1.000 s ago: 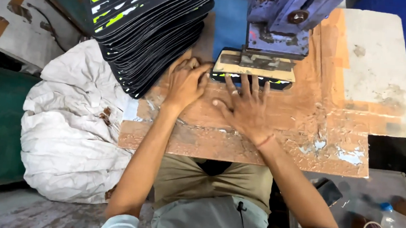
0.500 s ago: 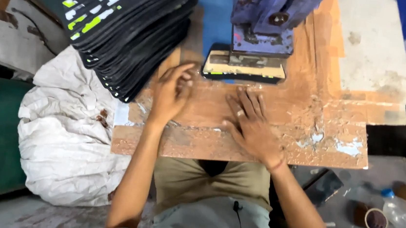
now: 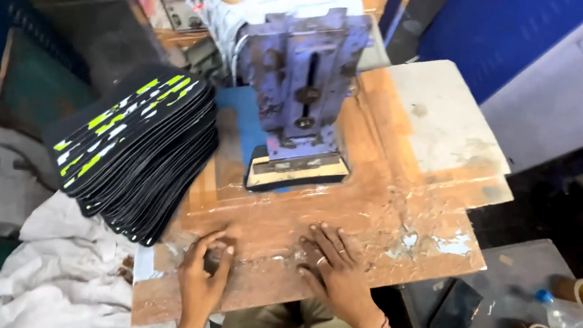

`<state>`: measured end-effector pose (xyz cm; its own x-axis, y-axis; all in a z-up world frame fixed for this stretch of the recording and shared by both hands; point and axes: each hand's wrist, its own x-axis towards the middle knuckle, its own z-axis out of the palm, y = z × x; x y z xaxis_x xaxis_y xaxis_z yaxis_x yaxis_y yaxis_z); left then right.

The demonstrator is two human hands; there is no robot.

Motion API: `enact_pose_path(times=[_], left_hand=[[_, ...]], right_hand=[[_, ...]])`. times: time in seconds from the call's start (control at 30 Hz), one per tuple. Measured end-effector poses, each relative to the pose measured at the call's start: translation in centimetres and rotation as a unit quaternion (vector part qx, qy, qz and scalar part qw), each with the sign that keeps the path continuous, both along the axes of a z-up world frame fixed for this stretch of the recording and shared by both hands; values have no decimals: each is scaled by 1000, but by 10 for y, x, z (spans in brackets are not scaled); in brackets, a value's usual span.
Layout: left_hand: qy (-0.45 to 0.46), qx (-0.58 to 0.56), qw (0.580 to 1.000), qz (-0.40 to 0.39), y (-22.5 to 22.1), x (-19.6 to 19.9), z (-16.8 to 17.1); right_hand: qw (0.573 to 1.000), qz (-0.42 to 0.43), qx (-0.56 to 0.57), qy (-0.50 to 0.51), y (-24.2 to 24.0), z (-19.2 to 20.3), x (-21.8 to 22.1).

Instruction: Using a manual press to apply designs to pre-cut fabric panels.

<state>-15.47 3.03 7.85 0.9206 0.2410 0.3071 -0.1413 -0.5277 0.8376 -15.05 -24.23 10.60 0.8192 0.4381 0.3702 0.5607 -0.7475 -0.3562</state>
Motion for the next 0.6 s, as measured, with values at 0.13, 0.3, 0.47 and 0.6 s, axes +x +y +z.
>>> enact_pose_path(times=[0.13, 0.3, 0.47, 0.6], left_hand=[[10, 11, 1000, 13, 2, -2, -7], [21, -3, 1000, 17, 4, 2, -12], [49, -5, 998, 30, 2, 2, -17], [25, 10, 999, 26, 3, 2, -15]], right_hand=[[1000, 5, 13, 9, 2, 6, 1], [997, -1, 73, 7, -2, -1, -2], [994, 2, 103, 33, -3, 6, -2], [995, 0, 94, 31, -1, 8, -1]])
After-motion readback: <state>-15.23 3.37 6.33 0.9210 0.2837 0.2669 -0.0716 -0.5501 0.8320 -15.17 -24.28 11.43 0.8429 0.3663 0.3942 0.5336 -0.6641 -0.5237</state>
